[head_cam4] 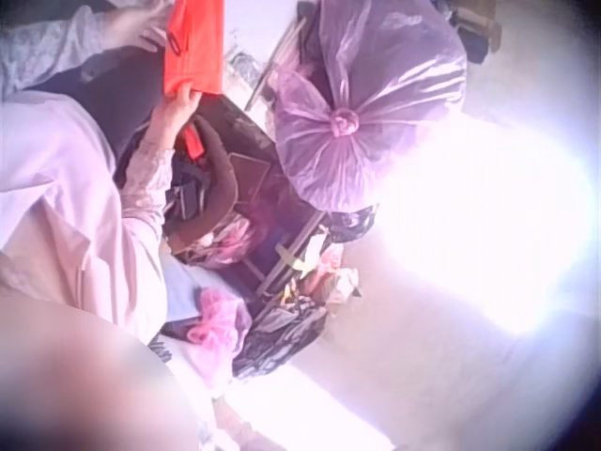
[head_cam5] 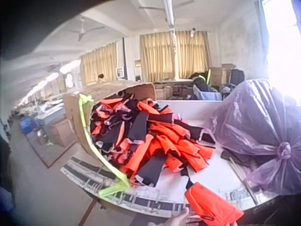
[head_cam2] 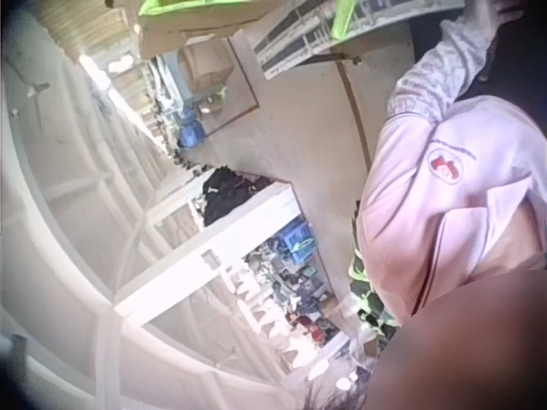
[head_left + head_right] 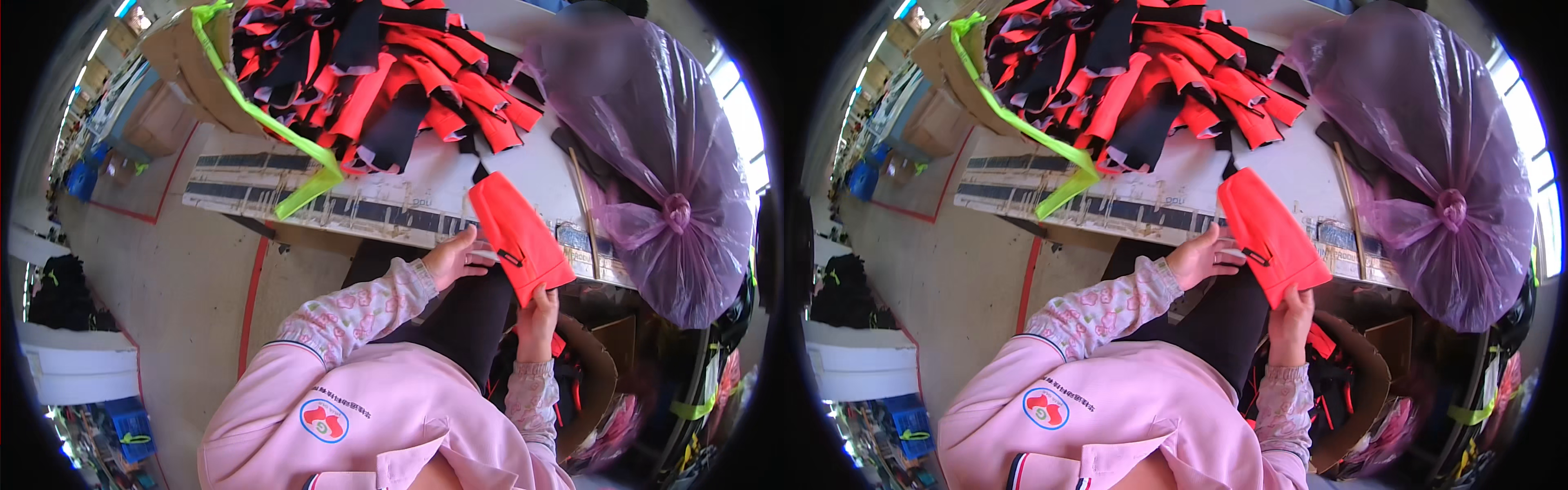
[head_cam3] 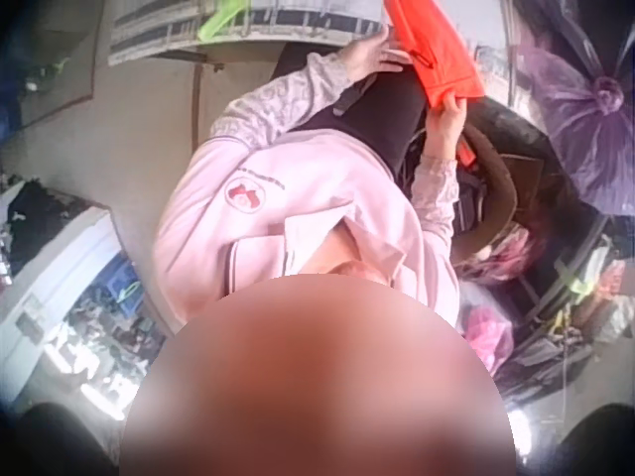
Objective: Assembling black and orange fabric components of life jackets or safety vests by inserting foam inserts or straps and organizing parts on a workstation.
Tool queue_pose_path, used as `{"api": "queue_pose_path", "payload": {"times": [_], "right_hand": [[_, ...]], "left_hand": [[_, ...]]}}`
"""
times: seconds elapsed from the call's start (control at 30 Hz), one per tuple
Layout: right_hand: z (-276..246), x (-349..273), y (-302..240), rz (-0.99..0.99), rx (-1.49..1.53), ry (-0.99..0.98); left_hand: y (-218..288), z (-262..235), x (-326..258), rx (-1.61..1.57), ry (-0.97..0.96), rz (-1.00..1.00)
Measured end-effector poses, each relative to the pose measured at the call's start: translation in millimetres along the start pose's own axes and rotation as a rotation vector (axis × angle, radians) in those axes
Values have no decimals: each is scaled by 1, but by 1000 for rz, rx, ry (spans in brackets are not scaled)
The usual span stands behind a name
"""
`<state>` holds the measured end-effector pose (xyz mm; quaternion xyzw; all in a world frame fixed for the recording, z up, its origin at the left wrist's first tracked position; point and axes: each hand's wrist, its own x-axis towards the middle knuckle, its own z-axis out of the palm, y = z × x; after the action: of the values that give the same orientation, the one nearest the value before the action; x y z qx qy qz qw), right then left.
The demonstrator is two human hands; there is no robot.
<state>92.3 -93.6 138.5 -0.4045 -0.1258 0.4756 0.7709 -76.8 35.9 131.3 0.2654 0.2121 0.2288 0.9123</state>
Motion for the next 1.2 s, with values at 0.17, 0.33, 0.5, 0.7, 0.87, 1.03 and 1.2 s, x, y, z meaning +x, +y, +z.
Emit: {"api": "queue_pose_path", "payload": {"times": [0.17,0.33,0.5,0.7,0.87,1.03,1.2], "right_hand": [[-33,-42,27,224,218,-83],[-45,-52,43,261,178,-82],[-36,-51,48,188,69,-33],[-34,-48,39,158,29,-51],[-40,-49,16,84,-88,-5],[-110,-86,-139,-202,-403,201],[-187,-185,-291,-229,-695,436]], "left_hand": [[21,46,7,-244,-75,236],[6,48,8,-106,113,389],[7,64,1,-3,292,487],[15,56,-7,-176,74,326],[23,55,-10,-169,-192,138],[53,33,-13,447,31,186],[133,-40,-22,1443,878,1225]]}}
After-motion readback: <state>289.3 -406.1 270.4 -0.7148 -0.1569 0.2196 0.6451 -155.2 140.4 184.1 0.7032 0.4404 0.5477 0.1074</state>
